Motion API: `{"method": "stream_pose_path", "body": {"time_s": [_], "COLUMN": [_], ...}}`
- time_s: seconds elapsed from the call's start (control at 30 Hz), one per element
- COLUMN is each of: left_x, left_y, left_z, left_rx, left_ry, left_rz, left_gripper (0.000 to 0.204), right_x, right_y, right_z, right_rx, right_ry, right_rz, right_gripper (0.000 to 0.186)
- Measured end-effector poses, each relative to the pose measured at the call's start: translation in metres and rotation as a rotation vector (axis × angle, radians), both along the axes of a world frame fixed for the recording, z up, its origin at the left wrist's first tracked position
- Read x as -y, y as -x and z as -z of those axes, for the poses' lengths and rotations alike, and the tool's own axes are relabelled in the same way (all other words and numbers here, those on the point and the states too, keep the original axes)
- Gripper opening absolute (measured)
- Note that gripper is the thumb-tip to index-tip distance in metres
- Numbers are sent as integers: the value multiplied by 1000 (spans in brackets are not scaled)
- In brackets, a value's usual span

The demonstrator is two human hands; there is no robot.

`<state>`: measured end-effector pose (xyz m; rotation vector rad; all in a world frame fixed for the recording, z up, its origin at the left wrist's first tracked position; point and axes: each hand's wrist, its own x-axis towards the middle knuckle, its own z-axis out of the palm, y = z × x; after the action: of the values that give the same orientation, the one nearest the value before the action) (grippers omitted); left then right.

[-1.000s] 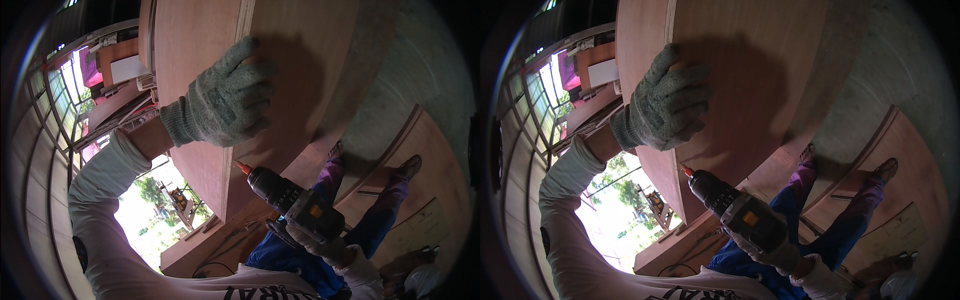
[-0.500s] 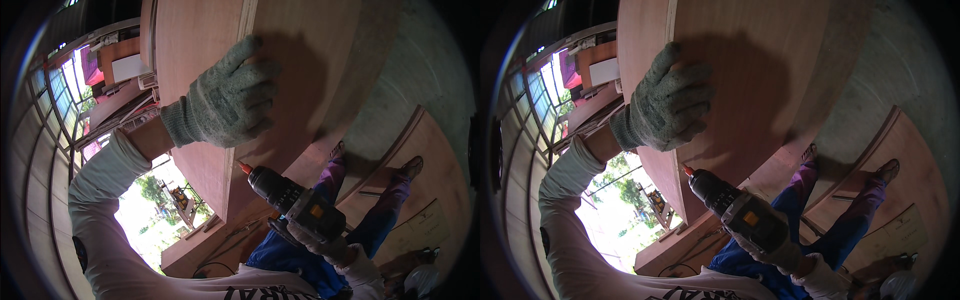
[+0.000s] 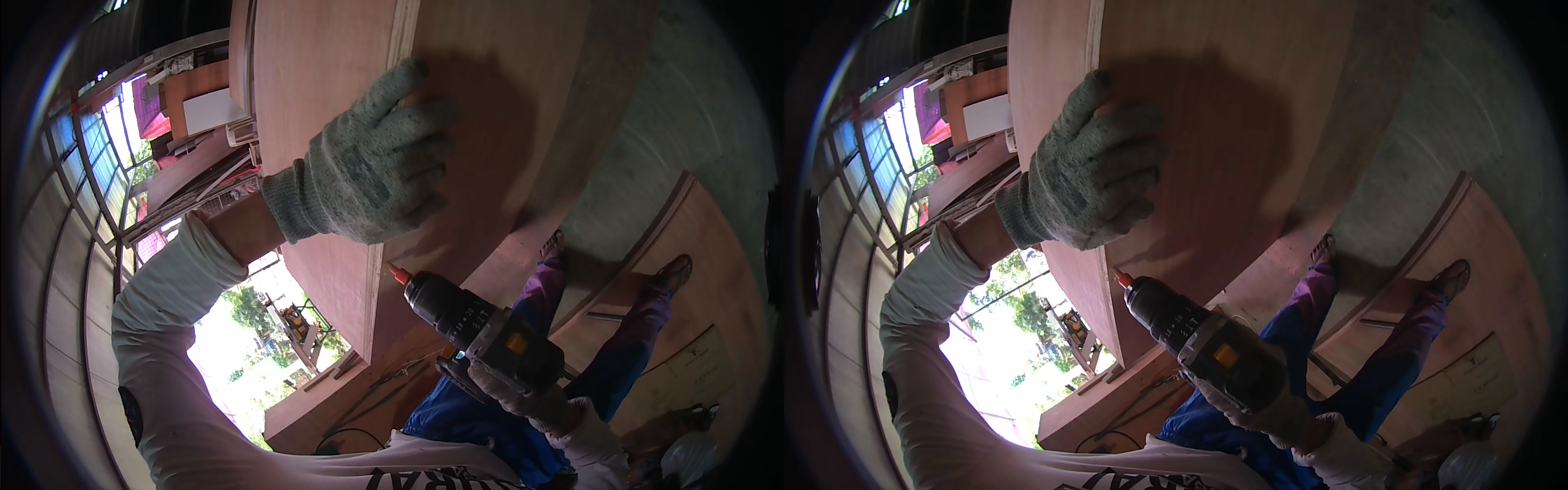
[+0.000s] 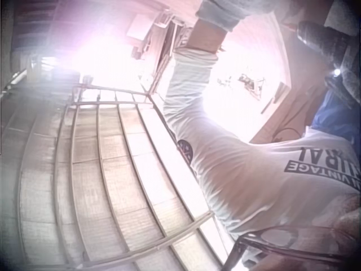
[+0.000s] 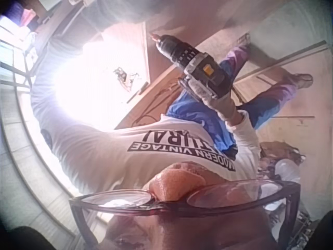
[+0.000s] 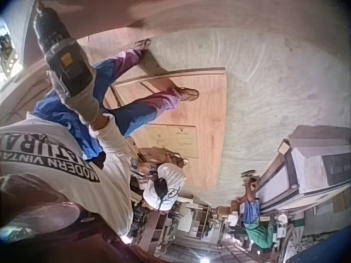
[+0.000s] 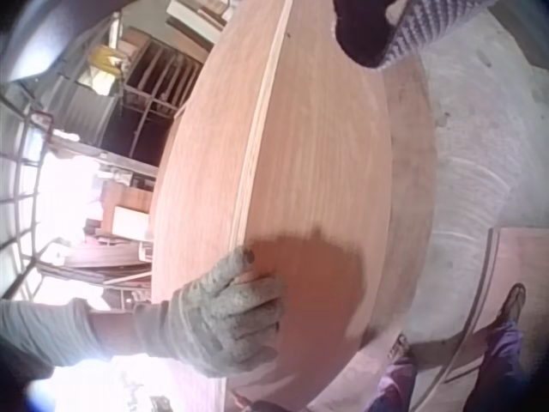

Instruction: The person positions a wooden panel onto a cabinet frame and drills several holes along the seam using a power drill.

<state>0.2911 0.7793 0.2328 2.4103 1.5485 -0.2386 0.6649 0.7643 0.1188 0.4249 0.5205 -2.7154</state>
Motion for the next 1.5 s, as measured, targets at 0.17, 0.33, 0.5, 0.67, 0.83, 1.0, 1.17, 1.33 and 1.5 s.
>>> {"method": "stream_pose_path", "body": {"time_s": [0.17, 0.33, 0.5, 0.67, 0.83, 1.0, 1.17, 1.33, 1.5], "left_x": [3, 5, 6, 9, 4, 11, 11, 12, 11], "left_y": [2, 4, 4, 7, 2, 7, 7, 7, 7], "left_z": [2, 5, 2, 6, -1, 7, 7, 6, 7], "left_rx": [18, 18, 54, 107, 38, 43, 88, 63, 60], "left_ry": [-20, -31, -48, -100, -42, -75, -78, -60, -87], "left_rz": [12, 18, 17, 16, 20, 34, 25, -1, 7], "left_gripper": [32, 32, 29, 28, 20, 26, 27, 27, 25], "right_x": [-3, 4, -5, -2, -3, -4, -4, -3, -7], "right_y": [1, 0, 1, -2, 4, 7, 8, 3, -1], "right_z": [-6, -10, -6, -3, -1, 0, 0, 7, 10], "right_rx": [-87, 28, -263, -272, -299, -334, -381, -550, -1457], "right_ry": [-332, -207, -758, -855, -866, -898, -957, -1233, -2904], "right_rz": [79, 94, 135, 157, 170, 177, 190, 191, 121], "right_gripper": [47, 42, 44, 45, 47, 49, 52, 56, 59]}}
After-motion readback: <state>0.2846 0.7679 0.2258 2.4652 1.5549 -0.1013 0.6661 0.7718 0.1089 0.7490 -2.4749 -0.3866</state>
